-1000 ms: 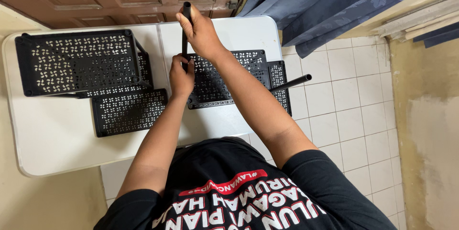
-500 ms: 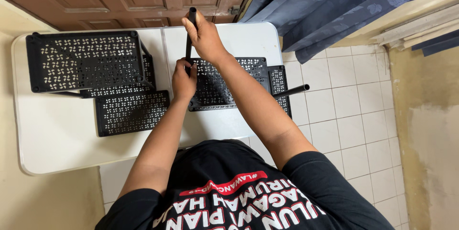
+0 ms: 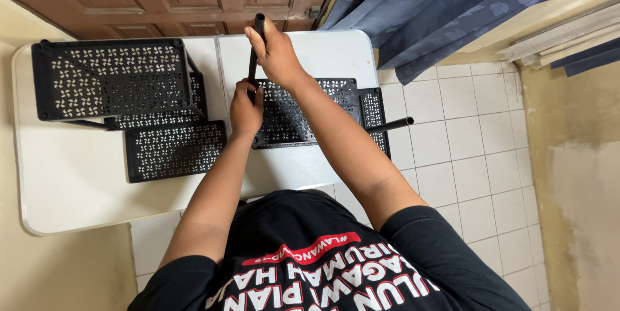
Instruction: The person assembles a black plastic rack by inserting cylindrical rods into holes on perforated trays. They align and press the rods into place, then stack additional trays on top to form a multi-tier structure.
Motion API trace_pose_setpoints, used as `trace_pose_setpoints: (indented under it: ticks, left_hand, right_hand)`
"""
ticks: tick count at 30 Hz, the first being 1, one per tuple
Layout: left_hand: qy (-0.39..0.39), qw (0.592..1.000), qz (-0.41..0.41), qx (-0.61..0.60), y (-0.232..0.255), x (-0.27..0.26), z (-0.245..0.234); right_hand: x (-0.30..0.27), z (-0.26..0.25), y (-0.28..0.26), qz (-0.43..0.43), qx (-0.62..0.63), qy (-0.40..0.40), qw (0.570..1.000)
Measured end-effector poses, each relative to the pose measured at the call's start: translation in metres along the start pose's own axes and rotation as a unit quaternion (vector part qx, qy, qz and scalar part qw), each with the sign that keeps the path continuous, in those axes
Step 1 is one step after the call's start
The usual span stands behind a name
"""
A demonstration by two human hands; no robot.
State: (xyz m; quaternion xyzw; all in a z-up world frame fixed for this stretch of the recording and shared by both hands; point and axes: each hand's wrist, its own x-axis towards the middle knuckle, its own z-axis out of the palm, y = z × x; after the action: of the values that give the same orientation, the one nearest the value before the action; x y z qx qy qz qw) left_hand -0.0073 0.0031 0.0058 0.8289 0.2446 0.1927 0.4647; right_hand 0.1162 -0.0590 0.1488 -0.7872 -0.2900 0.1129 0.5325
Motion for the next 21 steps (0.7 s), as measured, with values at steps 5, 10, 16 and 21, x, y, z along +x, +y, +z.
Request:
trace_pose_setpoints:
  ticks: [5, 10, 16, 21]
  left_hand:
    - [-0.007, 1.000, -0.007, 0.024, -0.002, -0.001, 0.001]
    - [-0.009, 0.999, 0.002, 0.034, -0.002, 0.006, -0.001]
    - [-0.018, 0.999, -0.030, 0.017, -0.001, 0.016, -0.003]
    - [-0.026, 0.998, -0.061, 0.014, -0.003, 0.018, 0.001]
  right_hand:
    - [-0.001, 0.000, 0.000, 0.012, 0.013, -0.004, 1.000]
    - [-0.001, -0.001, 0.000, 0.013, 0.018, -0.001, 1.000]
    - [0.003, 0.001, 0.000, -0.008, 0.012, -0.001, 1.000]
    - [0.002, 0.003, 0.002, -0.019, 0.018, 0.007, 1.000]
